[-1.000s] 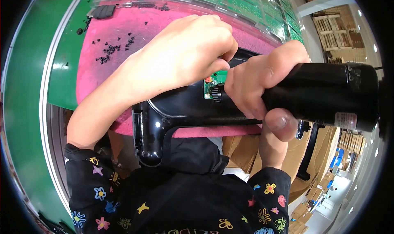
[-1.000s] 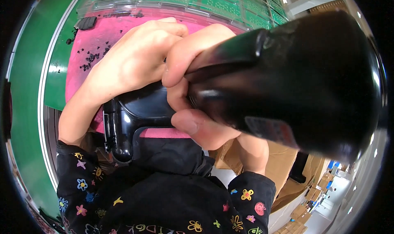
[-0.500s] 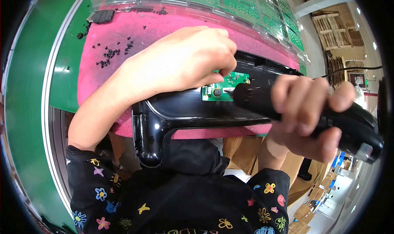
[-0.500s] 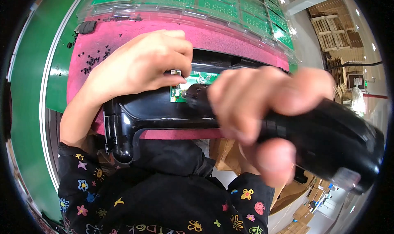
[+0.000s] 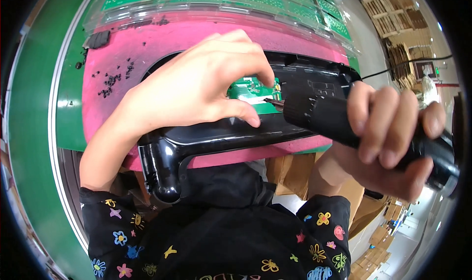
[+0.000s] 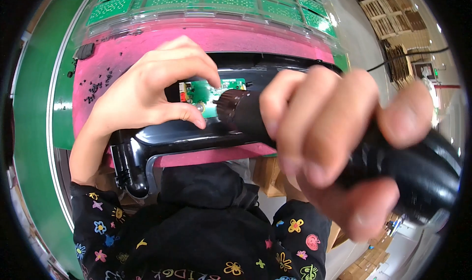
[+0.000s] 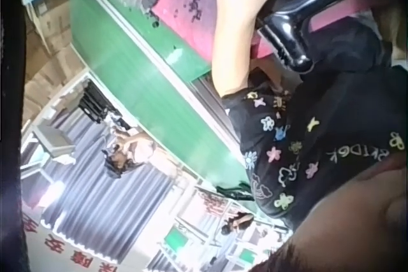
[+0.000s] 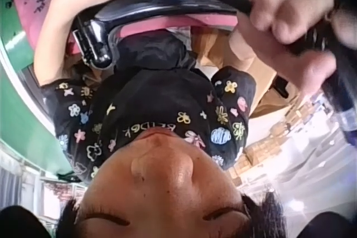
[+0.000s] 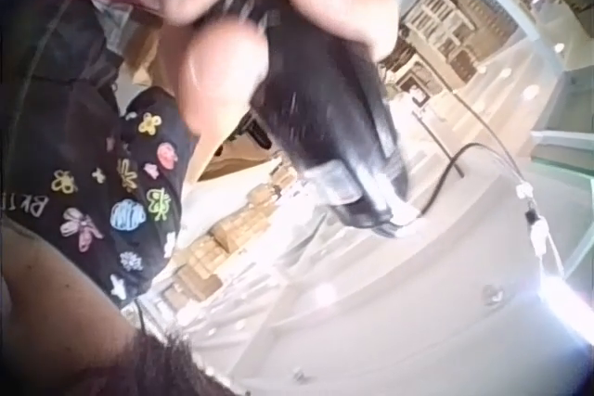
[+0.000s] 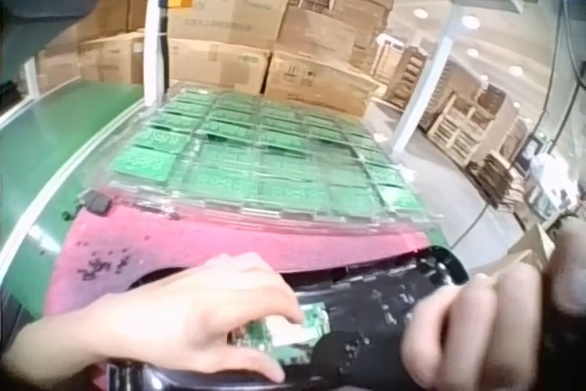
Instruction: Assemble electronic circuit boards into plastic housings using an electric screwdriver.
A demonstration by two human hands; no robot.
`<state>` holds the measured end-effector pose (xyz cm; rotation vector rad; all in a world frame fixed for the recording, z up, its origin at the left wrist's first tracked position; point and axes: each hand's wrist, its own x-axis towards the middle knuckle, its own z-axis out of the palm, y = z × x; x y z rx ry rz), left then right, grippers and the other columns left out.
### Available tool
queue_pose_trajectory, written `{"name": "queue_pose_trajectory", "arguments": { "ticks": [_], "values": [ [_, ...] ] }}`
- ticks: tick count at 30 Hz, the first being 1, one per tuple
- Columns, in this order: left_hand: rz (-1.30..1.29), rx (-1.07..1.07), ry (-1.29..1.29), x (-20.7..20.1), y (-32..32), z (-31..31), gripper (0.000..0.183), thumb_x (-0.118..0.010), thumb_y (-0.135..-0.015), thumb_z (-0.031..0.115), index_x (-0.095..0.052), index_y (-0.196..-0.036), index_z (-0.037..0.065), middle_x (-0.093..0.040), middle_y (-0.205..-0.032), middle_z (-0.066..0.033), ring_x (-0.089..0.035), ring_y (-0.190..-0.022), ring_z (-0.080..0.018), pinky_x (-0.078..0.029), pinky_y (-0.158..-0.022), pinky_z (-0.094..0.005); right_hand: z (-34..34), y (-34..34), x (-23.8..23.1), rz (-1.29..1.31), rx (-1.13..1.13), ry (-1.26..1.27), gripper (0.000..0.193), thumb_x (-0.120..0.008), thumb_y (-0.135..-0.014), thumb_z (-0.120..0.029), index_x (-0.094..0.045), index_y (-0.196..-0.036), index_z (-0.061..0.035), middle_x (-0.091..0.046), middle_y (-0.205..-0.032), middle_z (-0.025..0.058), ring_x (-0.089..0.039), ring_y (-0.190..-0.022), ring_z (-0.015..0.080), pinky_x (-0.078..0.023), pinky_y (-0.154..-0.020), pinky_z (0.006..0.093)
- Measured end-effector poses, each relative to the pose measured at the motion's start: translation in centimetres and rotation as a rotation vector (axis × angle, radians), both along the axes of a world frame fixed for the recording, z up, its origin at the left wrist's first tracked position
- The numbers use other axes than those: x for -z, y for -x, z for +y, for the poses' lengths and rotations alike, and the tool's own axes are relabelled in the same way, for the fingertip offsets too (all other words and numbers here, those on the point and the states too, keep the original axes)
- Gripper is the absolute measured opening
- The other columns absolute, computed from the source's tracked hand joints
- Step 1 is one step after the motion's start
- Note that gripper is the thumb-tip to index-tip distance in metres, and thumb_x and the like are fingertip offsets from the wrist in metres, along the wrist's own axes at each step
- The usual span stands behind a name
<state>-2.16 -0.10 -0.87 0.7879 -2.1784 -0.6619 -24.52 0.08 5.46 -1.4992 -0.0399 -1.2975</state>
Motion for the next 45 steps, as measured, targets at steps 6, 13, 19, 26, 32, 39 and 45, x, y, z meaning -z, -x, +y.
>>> {"name": "queue_pose_trajectory", "arguments": {
  "ticks": [6,13,19,26,32,39,45],
  "values": [
    [-0.304,-0.223,0.138,0.8,-0.8,0.2,0.083,-0.086,-0.055,0.027,-0.055,-0.129,0.007,-0.050,-0.138,-0.0088,-0.048,-0.127,-0.0339,-0.041,-0.103,-0.0475,-1.9,1.1,2.5,0.189,0.234,-0.089,0.028,-0.056,-0.092,-0.022,-0.050,-0.114,-0.0074,-0.046,-0.066,0.0006,-0.042,-0.053,0.0109,-0.038,-0.059,0.0313],
    [-0.360,-0.203,0.010,1.3,-0.9,0.1,0.084,-0.086,-0.054,0.022,-0.055,-0.130,0.006,-0.051,-0.137,-0.0091,-0.049,-0.124,-0.0331,-0.042,-0.101,-0.0452,-2.8,1.5,4.0,0.185,0.187,-0.158,0.027,-0.055,-0.091,-0.023,-0.048,-0.113,-0.0083,-0.045,-0.065,-0.0003,-0.041,-0.051,0.0104,-0.037,-0.056,0.0297],
    [-0.385,-0.204,-0.003,1.1,-0.8,0.1,0.083,-0.087,-0.054,0.018,-0.055,-0.129,0.006,-0.051,-0.136,-0.0094,-0.050,-0.121,-0.0339,-0.043,-0.100,-0.0444,-3.4,1.3,4.5,0.220,0.148,-0.187,0.028,-0.057,-0.090,-0.026,-0.047,-0.111,-0.0096,-0.045,-0.064,-0.0017,-0.039,-0.049,0.0092,-0.036,-0.055,0.0286],
    [-0.390,-0.210,-0.011,1.2,-0.8,0.1,0.083,-0.087,-0.054,0.017,-0.055,-0.130,0.008,-0.051,-0.136,-0.0103,-0.050,-0.120,-0.0347,-0.043,-0.100,-0.0450,-3.0,0.5,4.2,0.297,0.117,-0.122,0.035,-0.062,-0.089,-0.029,-0.046,-0.112,-0.0091,-0.046,-0.063,-0.0026,-0.039,-0.046,0.0086,-0.034,-0.051,0.0266],
    [-0.395,-0.215,-0.005,1.3,-0.8,0.1,0.083,-0.087,-0.055,0.017,-0.055,-0.130,0.007,-0.050,-0.136,-0.0104,-0.050,-0.121,-0.0347,-0.043,-0.100,-0.0449,-3.6,0.5,4.5,0.275,0.105,-0.141,0.033,-0.060,-0.089,-0.029,-0.046,-0.111,-0.0088,-0.045,-0.063,-0.0023,-0.037,-0.045,0.0086,-0.034,-0.050,0.0271],
    [-0.399,-0.214,-0.026,1.0,-0.7,0.3,0.080,-0.086,-0.058,0.017,-0.055,-0.131,0.007,-0.051,-0.134,-0.0110,-0.051,-0.120,-0.0339,-0.043,-0.100,-0.0447,-3.8,1.0,5.0,0.236,0.076,-0.160,0.030,-0.059,-0.090,-0.028,-0.048,-0.111,-0.0084,-0.046,-0.064,-0.0022,-0.038,-0.045,0.0086,-0.034,-0.051,0.0275],
    [-0.390,-0.204,-0.028,0.6,-1.0,0.5,0.088,-0.085,-0.061,0.016,-0.047,-0.140,0.010,-0.052,-0.135,-0.0119,-0.052,-0.122,-0.0343,-0.044,-0.100,-0.0449,-3.7,0.9,4.8,0.248,0.066,-0.146,0.029,-0.058,-0.091,-0.027,-0.048,-0.111,-0.0085,-0.044,-0.064,-0.0022,-0.039,-0.048,0.0091,-0.035,-0.054,0.0282]
  ]
}}
